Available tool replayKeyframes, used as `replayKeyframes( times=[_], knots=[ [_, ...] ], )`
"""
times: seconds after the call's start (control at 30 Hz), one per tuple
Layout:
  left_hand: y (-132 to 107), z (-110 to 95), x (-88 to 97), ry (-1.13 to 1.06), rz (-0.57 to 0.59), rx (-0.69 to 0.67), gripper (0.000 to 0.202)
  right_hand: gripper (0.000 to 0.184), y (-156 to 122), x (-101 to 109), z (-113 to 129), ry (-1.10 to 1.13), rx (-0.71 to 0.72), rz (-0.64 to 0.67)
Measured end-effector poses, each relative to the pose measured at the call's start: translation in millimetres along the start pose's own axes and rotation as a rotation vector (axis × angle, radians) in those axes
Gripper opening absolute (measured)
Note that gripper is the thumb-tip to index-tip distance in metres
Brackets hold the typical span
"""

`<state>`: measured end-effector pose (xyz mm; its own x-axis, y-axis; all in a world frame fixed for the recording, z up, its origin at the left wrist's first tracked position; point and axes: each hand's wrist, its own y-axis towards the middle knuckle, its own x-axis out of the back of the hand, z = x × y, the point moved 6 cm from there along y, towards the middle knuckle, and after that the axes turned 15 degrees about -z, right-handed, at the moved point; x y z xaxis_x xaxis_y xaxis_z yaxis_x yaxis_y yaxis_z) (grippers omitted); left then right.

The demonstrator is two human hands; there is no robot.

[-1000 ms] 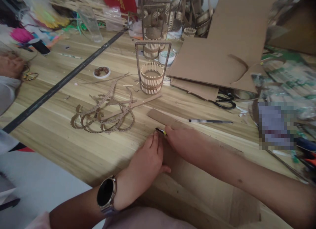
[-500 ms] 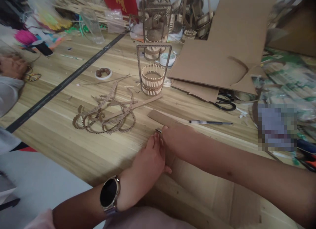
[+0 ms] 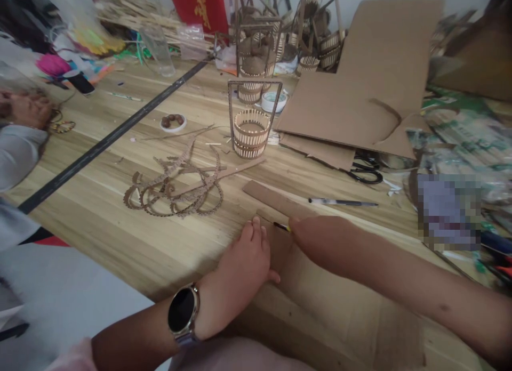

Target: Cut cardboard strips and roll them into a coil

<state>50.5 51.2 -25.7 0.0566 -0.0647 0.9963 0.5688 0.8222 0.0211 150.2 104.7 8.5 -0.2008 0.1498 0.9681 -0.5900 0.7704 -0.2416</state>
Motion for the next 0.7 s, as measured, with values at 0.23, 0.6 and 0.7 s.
replayKeyframes(
  times=[0.23, 0.6, 0.7],
  knots=[
    [-4, -1, 2.8, 0.04, -0.167, -0.039, 0.092, 0.017, 15, 5, 10, -0.043, 0.027, -0.063],
    [-3, 0, 0.4, 0.043, -0.164, -0.016, 0.097, 0.018, 24, 0, 18, -0.045, 0.031, -0.02],
    [-4, -1, -1.4, 0.008, -0.119, -0.015, 0.099, 0.017, 24, 4, 19, -0.059, 0.038, -0.003]
  ],
)
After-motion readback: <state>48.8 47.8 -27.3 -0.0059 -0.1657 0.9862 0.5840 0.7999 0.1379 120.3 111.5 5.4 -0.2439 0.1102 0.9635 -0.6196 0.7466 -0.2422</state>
